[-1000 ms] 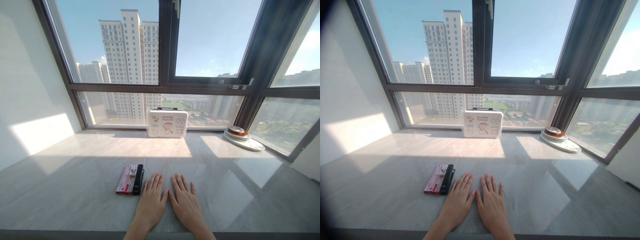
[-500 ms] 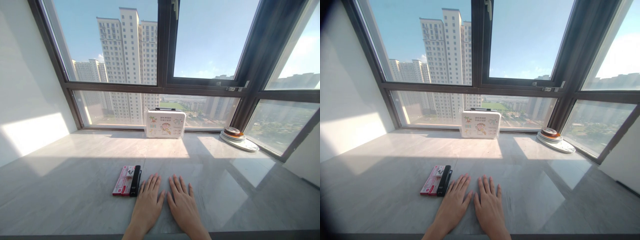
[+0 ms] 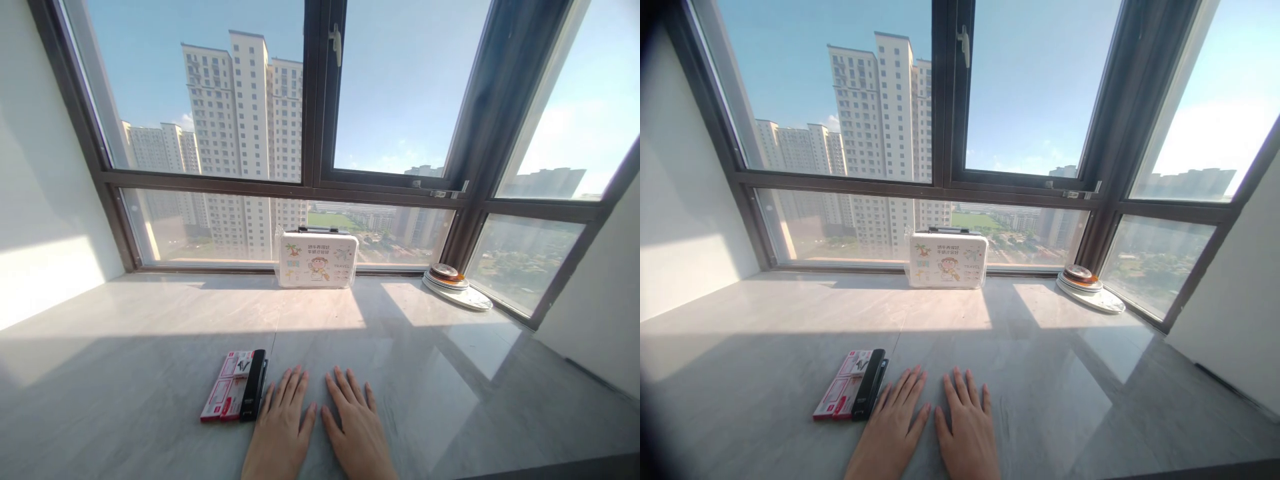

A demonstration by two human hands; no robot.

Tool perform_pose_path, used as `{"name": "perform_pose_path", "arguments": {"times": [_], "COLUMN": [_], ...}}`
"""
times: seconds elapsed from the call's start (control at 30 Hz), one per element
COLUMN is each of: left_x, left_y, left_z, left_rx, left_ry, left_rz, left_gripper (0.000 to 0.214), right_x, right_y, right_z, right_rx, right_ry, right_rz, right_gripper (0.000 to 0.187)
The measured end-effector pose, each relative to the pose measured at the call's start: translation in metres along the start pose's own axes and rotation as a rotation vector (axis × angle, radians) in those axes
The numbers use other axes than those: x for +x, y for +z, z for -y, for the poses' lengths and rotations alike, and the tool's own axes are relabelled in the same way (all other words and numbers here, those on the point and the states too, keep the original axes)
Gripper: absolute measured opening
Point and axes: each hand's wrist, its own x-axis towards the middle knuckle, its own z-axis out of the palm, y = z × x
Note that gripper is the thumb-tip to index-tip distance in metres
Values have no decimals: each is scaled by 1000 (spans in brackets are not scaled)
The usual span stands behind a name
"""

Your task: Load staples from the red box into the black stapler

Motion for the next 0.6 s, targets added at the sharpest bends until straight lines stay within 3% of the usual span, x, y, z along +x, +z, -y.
{"name": "perform_pose_path", "arguments": {"times": [0.6], "left_x": [-6], "left_y": [1], "left_z": [2], "left_rx": [-9], "left_ry": [27], "left_rz": [-40], "left_gripper": [55], "right_x": [-13], "right_y": [-4], "right_z": [1], "right_rx": [39], "right_ry": [26], "right_rz": [-14], "right_gripper": [54]}}
